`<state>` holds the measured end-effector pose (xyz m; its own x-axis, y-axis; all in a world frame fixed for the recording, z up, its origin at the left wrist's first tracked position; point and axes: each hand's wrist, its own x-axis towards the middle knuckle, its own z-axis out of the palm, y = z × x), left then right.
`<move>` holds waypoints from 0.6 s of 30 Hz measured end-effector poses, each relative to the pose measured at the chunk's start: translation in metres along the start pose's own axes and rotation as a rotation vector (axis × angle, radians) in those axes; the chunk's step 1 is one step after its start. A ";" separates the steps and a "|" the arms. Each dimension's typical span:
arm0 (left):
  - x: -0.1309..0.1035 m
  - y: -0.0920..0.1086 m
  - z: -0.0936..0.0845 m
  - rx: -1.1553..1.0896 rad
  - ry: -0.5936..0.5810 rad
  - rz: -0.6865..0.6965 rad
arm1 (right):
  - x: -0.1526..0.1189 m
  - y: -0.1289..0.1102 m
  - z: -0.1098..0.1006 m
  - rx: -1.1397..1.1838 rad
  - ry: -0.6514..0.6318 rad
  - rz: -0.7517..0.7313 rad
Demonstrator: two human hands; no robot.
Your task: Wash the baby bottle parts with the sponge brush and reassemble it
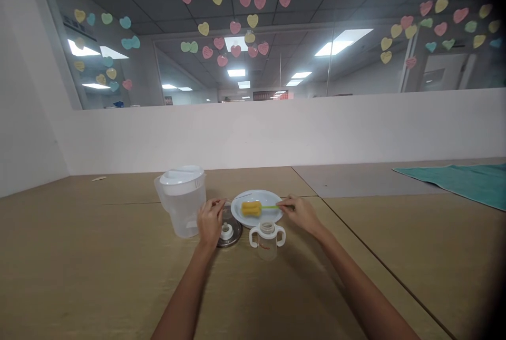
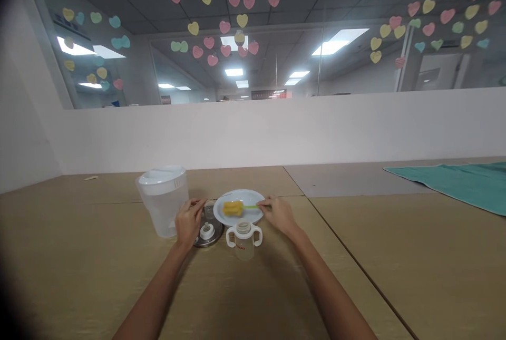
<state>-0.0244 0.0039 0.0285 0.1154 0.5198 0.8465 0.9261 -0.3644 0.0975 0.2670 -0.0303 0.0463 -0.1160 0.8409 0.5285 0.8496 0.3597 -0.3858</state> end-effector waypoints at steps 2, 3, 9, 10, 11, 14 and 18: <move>-0.001 -0.001 0.000 0.005 0.018 -0.007 | 0.000 -0.001 0.000 0.012 -0.076 -0.050; -0.001 -0.001 0.001 0.007 0.027 -0.008 | 0.001 -0.001 0.000 -0.019 -0.099 -0.057; -0.002 -0.001 0.001 -0.001 0.040 -0.010 | 0.003 -0.002 -0.009 -0.305 -0.013 0.009; -0.003 -0.001 0.001 -0.002 0.039 -0.013 | 0.003 -0.002 -0.010 -0.285 0.019 0.005; -0.003 -0.001 0.001 -0.001 0.040 -0.017 | 0.003 -0.003 -0.011 -0.243 0.035 -0.012; -0.003 -0.001 0.001 0.012 0.044 -0.020 | 0.004 -0.006 -0.003 -0.140 -0.043 -0.093; -0.003 0.000 0.000 0.026 0.028 -0.019 | 0.011 -0.016 0.016 -0.292 -0.170 -0.115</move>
<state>-0.0251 0.0027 0.0258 0.0879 0.5047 0.8588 0.9371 -0.3343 0.1005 0.2437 -0.0207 0.0462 -0.2828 0.8656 0.4133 0.9342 0.3462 -0.0858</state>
